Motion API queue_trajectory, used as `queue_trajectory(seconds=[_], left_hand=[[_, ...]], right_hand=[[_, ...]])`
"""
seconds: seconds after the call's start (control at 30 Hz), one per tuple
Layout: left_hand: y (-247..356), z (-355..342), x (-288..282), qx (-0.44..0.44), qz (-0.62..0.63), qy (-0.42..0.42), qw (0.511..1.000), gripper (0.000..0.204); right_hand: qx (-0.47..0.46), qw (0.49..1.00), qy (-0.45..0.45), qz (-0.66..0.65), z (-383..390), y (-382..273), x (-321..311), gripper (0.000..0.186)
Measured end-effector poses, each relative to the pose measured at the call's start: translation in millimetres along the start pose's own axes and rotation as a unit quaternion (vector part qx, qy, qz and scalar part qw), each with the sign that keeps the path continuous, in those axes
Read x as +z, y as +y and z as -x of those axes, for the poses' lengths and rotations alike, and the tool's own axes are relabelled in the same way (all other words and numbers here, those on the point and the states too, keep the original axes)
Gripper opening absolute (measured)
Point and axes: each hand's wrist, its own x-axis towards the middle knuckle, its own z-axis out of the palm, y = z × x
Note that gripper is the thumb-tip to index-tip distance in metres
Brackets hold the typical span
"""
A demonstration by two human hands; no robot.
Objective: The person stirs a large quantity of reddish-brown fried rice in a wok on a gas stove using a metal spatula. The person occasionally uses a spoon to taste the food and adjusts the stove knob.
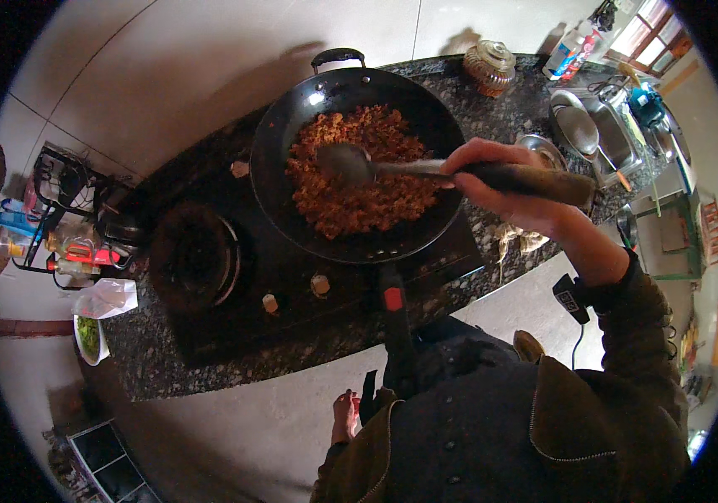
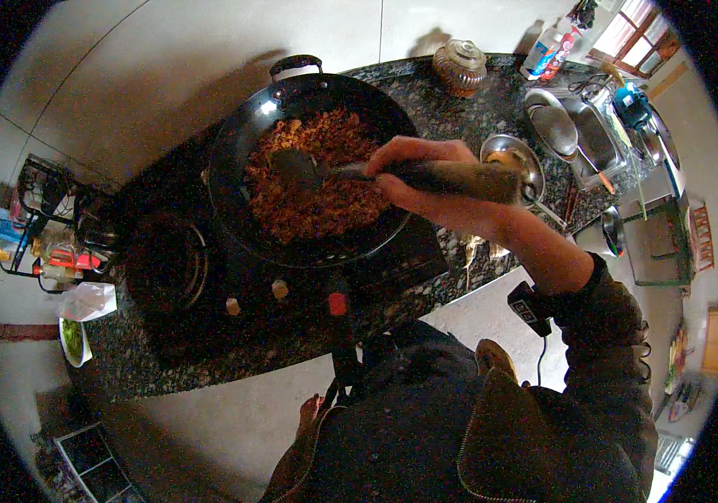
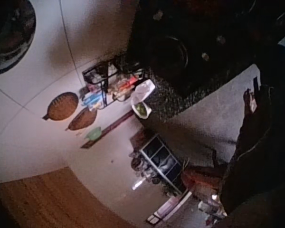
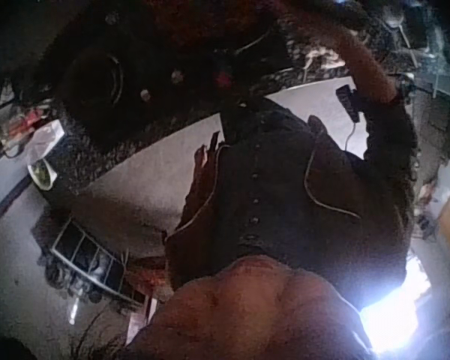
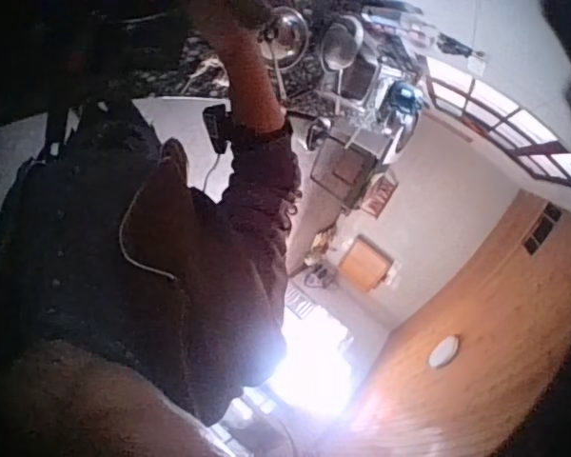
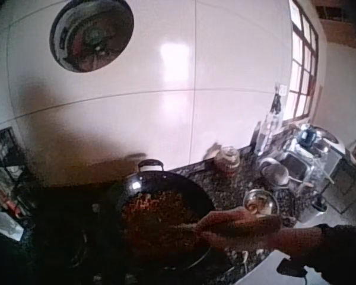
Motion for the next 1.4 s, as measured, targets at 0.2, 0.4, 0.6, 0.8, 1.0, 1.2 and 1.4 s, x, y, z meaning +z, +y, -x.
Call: queue_trajectory(seconds=[0.2, 0.4, 0.6, 0.8, 1.0, 1.2, 1.4], left_hand=[[-2, 3, 1, -0.014, 0.058, -0.011, 0.998, 0.039], [-20, -3, 2, -0.005, 0.139, -0.003, 0.990, 0.036], [-32, 1, 1, -0.022, 0.259, -0.010, 0.966, 0.034], [-65, -4, 8, 0.059, 0.119, 0.015, 0.991, 0.030], [-57, -2, 6, -0.049, 0.177, 0.026, 0.983, 0.029], [-48, -3, 6, -0.035, 0.209, 0.024, 0.977, 0.028], [-45, -8, 6, -0.004, 0.180, 0.017, 0.984, 0.025]], right_hand=[[-0.084, 0.985, 0.023, 0.146, 14, -7, -22, 0.014], [-0.229, 0.926, -0.085, 0.288, -12, 13, 12, 0.021], [-0.284, 0.881, -0.083, 0.369, -32, 33, 64, 0.026], [-0.259, 0.933, -0.029, 0.247, -21, 26, 48, 0.027], [-0.169, 0.976, 0.114, 0.076, -43, 34, 51, 0.015], [-0.038, 0.975, 0.220, -0.021, -41, 37, 32, 0.011], [-0.102, 0.970, 0.217, 0.047, -36, 44, 31, 0.011]])
